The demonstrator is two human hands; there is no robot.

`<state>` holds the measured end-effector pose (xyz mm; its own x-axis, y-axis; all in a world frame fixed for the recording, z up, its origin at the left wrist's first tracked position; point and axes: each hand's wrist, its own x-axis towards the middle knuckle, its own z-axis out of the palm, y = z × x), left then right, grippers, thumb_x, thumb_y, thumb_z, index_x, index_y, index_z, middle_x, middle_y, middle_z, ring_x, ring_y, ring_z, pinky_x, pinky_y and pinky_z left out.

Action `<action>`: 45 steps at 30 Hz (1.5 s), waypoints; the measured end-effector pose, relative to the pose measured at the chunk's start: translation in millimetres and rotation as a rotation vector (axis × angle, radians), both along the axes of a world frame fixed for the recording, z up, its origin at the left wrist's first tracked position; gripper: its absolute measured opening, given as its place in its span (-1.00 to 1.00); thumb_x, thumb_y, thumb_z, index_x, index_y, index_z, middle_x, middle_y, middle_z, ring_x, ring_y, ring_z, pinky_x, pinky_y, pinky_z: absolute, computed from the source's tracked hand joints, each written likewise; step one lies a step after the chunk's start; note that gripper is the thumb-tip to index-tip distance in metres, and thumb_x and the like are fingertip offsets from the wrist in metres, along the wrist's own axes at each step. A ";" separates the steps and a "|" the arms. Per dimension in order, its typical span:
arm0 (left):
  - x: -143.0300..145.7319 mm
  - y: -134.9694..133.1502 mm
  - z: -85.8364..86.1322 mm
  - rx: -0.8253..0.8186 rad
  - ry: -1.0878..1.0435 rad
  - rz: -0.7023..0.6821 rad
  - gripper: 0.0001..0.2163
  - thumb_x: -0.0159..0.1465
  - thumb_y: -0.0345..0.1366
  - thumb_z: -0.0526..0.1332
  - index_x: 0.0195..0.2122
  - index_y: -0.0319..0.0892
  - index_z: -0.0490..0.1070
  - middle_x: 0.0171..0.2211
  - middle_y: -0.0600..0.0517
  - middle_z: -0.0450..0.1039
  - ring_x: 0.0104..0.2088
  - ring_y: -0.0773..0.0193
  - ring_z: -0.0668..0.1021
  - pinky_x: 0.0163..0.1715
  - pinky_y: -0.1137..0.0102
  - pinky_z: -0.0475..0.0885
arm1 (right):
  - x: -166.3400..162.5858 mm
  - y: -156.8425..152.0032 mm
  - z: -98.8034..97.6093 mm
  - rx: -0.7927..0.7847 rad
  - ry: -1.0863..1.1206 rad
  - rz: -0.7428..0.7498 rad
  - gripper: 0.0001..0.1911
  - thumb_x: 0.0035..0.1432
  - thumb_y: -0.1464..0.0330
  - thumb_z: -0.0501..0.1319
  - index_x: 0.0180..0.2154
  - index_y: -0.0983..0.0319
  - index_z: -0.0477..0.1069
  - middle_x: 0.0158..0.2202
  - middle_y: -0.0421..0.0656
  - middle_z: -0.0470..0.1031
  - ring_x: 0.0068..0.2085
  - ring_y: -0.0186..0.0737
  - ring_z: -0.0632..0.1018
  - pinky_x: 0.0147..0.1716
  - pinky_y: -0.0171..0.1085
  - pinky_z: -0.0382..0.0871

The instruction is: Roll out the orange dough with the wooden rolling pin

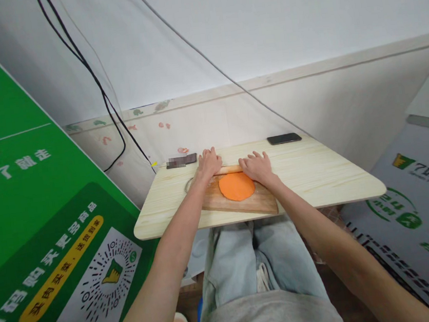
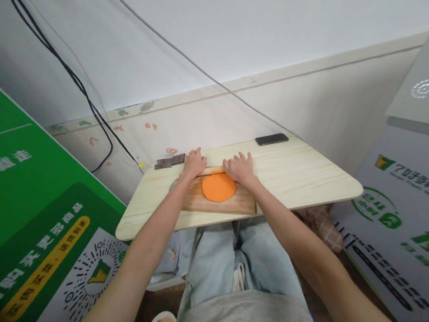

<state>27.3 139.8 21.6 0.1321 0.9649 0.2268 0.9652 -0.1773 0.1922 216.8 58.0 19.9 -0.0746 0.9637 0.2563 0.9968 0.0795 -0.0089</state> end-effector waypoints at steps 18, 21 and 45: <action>-19.0 -132.9 -36.1 0.178 0.061 -0.104 -0.42 0.65 -0.10 -0.17 0.58 -0.18 0.25 0.61 -0.21 0.15 0.64 -0.09 0.14 0.58 -0.10 0.14 | 11.3 -83.7 -35.6 0.291 0.014 0.153 -0.35 0.63 0.25 -0.16 0.45 0.49 0.35 0.44 0.26 0.45 0.48 0.19 0.40 0.48 0.14 0.14; -14.4 -105.8 -23.5 0.099 0.054 -0.058 -0.41 0.65 -0.12 -0.18 0.60 -0.17 0.21 0.59 -0.22 0.21 0.64 -0.10 0.13 0.58 -0.12 0.11 | 10.9 -55.1 -26.5 0.218 -0.010 0.152 -0.33 0.64 0.23 -0.20 0.41 0.52 0.37 0.37 0.31 0.52 0.40 0.19 0.50 0.48 0.13 0.10; -5.9 -159.7 -38.8 0.196 0.030 -0.081 -0.41 0.64 -0.12 -0.12 0.53 -0.36 0.26 0.51 -0.33 0.34 0.56 -0.09 0.33 0.58 -0.04 0.16 | 28.5 -83.6 -35.8 0.294 0.049 0.301 -0.33 0.64 0.19 -0.15 0.45 0.48 0.36 0.44 0.25 0.46 0.48 0.10 0.43 0.49 0.08 0.20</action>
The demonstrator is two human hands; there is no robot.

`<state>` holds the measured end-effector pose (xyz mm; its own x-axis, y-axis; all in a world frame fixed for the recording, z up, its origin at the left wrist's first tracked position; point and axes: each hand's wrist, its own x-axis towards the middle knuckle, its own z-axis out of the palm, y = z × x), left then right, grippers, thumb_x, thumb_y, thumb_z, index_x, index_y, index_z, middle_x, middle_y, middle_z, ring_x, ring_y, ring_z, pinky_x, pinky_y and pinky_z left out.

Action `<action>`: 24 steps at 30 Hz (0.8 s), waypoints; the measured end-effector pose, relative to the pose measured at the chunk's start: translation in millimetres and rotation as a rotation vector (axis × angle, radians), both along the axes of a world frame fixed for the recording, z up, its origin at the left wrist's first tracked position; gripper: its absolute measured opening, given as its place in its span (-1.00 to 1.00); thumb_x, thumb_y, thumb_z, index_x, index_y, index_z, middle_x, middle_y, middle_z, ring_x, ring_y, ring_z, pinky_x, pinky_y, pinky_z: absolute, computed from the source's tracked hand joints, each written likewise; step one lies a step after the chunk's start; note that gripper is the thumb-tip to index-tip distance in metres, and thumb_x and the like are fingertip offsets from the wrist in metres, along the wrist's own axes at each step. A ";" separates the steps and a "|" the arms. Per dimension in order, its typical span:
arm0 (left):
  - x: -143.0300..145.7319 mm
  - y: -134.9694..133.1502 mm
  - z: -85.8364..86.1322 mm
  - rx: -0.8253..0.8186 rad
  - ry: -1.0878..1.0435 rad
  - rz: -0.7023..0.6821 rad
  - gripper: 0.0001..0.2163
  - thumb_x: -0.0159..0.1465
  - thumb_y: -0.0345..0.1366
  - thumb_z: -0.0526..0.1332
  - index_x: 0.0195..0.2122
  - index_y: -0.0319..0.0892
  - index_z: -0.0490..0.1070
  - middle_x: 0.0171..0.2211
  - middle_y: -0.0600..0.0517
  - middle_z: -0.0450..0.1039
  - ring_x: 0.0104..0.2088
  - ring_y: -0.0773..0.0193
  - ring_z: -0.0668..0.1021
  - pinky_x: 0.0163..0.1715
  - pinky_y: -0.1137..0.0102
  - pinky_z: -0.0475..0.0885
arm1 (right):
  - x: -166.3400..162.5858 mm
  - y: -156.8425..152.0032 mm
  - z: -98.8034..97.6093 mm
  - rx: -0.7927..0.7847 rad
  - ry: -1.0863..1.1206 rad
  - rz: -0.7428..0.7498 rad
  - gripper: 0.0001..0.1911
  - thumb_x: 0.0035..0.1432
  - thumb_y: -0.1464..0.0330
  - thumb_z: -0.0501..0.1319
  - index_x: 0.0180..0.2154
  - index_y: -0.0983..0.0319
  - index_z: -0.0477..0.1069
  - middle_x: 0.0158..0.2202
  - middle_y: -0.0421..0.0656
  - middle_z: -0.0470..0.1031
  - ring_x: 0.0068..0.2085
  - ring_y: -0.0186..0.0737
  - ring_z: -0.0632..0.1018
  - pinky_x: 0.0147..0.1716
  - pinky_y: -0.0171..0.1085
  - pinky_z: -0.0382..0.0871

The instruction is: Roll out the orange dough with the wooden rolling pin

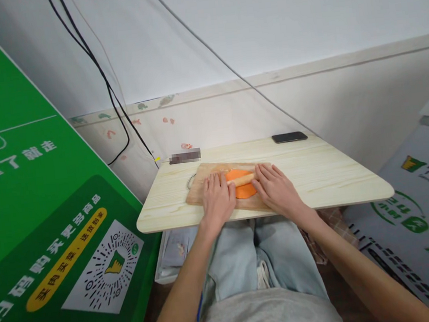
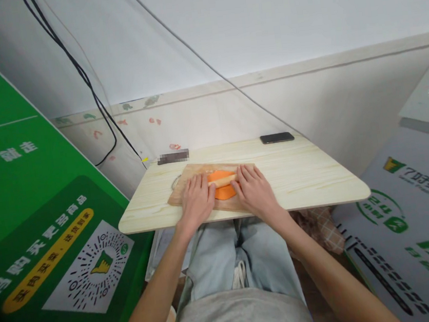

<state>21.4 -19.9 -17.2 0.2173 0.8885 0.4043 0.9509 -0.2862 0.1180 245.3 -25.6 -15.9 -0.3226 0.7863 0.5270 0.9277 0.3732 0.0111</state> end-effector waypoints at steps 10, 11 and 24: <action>-2.6 74.8 37.4 -0.215 0.041 -0.001 -0.35 0.65 0.00 -0.19 0.58 -0.28 0.20 0.55 -0.27 0.28 0.62 -0.11 0.19 0.57 -0.11 0.13 | -17.8 66.7 26.1 -0.200 -0.044 -0.119 -0.32 0.67 0.17 -0.20 0.38 0.42 0.46 0.45 0.27 0.43 0.46 0.09 0.47 0.49 0.09 0.16; -3.9 85.6 43.8 -0.263 0.055 -0.026 -0.37 0.65 0.01 -0.18 0.58 -0.22 0.22 0.55 -0.23 0.28 0.62 -0.10 0.19 0.57 -0.13 0.15 | -21.8 76.3 29.5 -0.207 -0.053 -0.151 -0.32 0.66 0.17 -0.19 0.40 0.42 0.44 0.50 0.29 0.35 0.50 0.11 0.42 0.49 0.10 0.16; -14.6 0.2 -3.0 -0.001 0.057 -0.130 -0.33 0.66 0.03 -0.17 0.61 -0.32 0.13 0.62 -0.30 0.10 0.65 -0.05 0.12 0.62 0.00 0.06 | -4.0 -18.6 -12.8 -0.037 0.069 -0.063 -0.28 0.64 0.12 -0.21 0.55 0.35 0.24 0.53 0.14 0.35 0.56 0.06 0.32 0.54 0.13 0.09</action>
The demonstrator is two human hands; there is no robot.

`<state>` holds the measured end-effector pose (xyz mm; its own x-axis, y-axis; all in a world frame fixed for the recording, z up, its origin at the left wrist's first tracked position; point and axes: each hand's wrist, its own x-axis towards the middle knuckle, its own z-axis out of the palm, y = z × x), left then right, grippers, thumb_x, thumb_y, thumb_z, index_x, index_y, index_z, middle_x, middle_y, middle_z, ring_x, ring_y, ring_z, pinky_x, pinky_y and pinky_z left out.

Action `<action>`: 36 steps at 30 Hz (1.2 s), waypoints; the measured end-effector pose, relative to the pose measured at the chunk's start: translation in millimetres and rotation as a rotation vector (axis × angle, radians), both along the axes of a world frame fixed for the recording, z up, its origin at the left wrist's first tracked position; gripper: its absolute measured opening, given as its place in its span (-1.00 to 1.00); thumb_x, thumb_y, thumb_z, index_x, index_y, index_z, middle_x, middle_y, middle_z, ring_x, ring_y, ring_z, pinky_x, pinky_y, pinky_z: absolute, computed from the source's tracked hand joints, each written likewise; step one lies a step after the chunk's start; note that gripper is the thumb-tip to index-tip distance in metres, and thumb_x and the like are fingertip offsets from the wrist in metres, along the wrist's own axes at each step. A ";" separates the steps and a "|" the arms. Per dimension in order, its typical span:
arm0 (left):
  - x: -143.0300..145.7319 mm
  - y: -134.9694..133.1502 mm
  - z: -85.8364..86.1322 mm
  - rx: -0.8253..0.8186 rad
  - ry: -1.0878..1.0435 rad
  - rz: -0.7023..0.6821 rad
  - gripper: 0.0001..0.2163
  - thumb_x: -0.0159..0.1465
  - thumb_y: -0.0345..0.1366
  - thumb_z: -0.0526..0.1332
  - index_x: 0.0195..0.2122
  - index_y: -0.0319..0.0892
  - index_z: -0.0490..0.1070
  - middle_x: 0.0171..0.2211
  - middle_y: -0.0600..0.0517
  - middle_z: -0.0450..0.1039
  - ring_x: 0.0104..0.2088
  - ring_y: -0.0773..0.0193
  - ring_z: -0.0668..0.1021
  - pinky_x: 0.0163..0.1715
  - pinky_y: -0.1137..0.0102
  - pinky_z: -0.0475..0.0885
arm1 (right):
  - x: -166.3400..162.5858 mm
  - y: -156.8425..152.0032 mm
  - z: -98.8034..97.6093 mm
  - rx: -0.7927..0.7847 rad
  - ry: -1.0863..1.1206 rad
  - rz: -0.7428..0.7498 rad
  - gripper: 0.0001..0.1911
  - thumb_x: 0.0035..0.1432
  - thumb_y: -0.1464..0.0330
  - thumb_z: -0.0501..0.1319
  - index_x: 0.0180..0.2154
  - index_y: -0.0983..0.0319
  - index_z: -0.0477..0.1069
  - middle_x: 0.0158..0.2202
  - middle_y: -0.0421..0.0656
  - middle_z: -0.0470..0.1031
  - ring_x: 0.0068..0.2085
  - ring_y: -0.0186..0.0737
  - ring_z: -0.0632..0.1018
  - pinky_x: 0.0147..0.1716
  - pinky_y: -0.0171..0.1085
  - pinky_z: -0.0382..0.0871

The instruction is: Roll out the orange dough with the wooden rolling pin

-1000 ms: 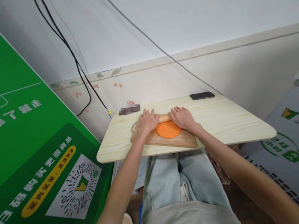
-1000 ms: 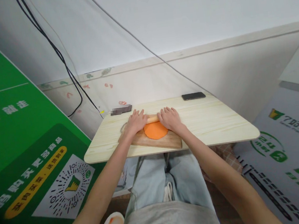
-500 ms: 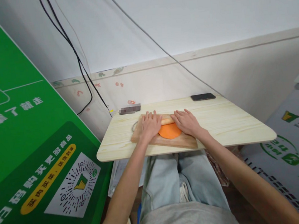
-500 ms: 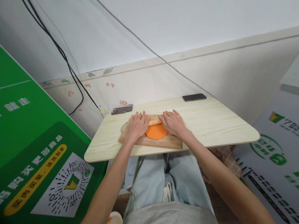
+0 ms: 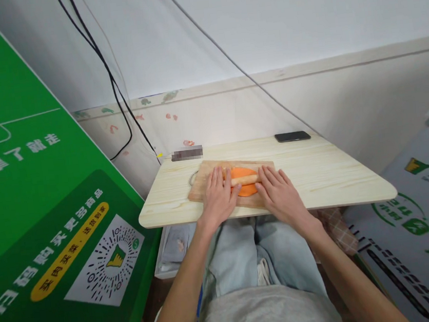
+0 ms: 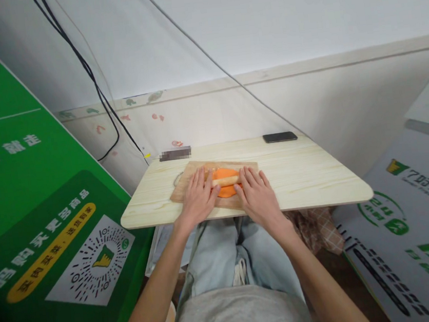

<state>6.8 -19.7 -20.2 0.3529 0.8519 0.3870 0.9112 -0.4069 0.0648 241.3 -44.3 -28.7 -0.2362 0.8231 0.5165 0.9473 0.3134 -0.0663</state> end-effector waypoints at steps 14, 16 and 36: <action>26.4 -6.3 9.4 -0.145 -0.062 0.093 -0.28 0.65 0.08 -0.20 0.57 -0.40 0.17 0.52 -0.39 0.29 0.55 -0.12 0.35 0.53 0.02 0.25 | -32.3 126.0 43.7 -0.237 -0.275 0.065 -0.43 0.64 0.27 -0.12 0.39 0.32 0.45 0.47 0.19 0.43 0.55 0.07 0.32 0.52 0.14 0.09; 30.8 -13.7 7.6 -0.118 -0.056 0.113 -0.25 0.64 0.11 -0.19 0.57 -0.43 0.17 0.54 -0.42 0.24 0.57 -0.16 0.30 0.57 -0.03 0.18 | -31.7 116.8 39.9 -0.229 -0.237 0.029 -0.38 0.65 0.25 -0.16 0.42 0.41 0.40 0.48 0.25 0.39 0.56 0.07 0.30 0.52 0.14 0.09; 15.6 13.3 12.7 -0.189 -0.081 0.119 -0.33 0.66 0.05 -0.19 0.53 -0.33 0.27 0.53 -0.31 0.30 0.58 -0.11 0.29 0.56 -0.01 0.20 | -22.4 107.3 52.4 -0.231 -0.315 0.065 -0.41 0.63 0.30 -0.15 0.32 0.38 0.52 0.45 0.19 0.45 0.52 0.04 0.37 0.53 0.09 0.10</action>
